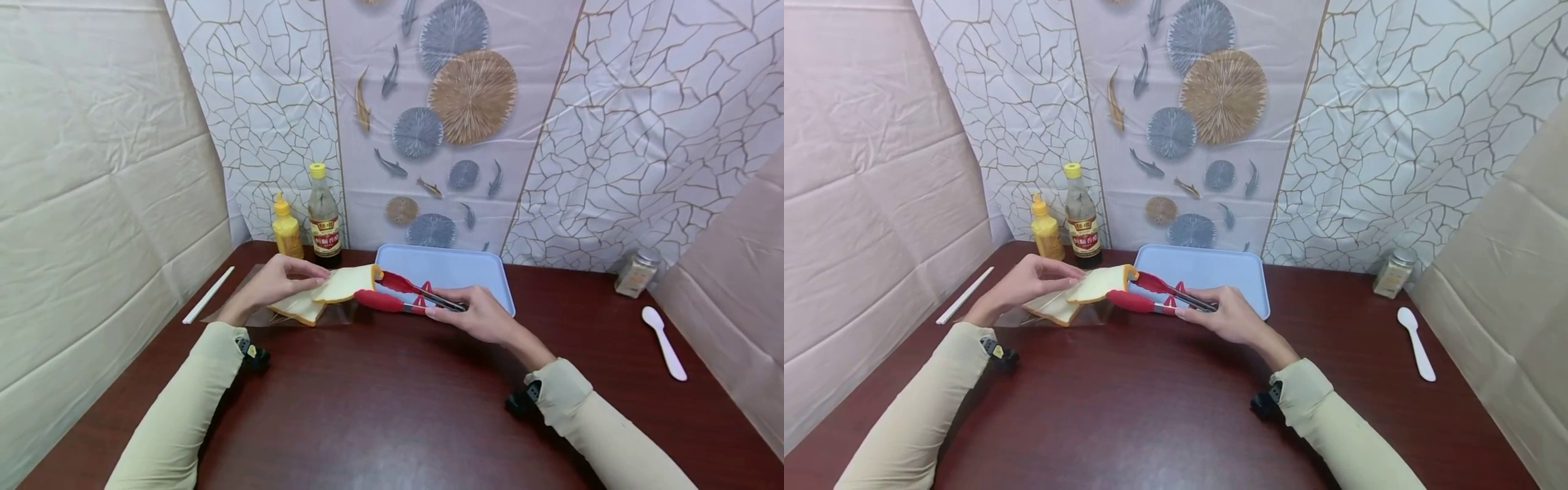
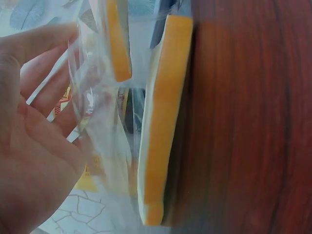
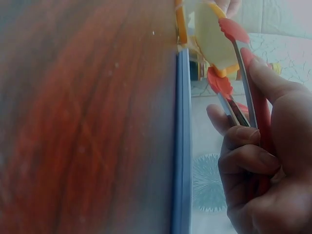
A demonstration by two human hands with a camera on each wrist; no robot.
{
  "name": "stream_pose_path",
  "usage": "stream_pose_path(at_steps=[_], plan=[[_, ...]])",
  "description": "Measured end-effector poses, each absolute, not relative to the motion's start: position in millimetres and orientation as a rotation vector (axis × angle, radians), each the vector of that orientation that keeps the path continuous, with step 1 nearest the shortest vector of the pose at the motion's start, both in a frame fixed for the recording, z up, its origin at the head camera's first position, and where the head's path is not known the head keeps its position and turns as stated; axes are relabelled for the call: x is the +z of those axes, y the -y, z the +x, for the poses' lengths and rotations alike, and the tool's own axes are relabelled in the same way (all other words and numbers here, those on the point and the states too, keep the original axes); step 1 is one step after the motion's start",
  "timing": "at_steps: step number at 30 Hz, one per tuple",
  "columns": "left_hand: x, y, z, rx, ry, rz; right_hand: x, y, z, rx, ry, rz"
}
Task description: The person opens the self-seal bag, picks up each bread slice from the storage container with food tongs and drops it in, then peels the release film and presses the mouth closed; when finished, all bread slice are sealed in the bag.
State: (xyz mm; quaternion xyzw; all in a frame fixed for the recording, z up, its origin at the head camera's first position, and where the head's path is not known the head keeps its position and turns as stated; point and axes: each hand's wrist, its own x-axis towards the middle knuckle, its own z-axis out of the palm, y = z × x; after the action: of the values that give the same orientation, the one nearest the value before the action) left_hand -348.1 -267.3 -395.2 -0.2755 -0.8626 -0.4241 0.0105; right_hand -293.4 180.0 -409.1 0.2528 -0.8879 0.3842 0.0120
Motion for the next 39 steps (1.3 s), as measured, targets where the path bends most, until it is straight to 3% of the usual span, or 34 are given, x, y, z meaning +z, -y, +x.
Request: stream_pose_path(at_steps=[12, 39], plan=[[-392, 275, -345, -1.346, 2.759, -0.969, -413, -170, -288, 1.201, 2.77, 0.843], [-390, 282, -345, -1.499, 2.641, -0.814, -415, -118, -294, 1.21, 2.774, 0.814]])
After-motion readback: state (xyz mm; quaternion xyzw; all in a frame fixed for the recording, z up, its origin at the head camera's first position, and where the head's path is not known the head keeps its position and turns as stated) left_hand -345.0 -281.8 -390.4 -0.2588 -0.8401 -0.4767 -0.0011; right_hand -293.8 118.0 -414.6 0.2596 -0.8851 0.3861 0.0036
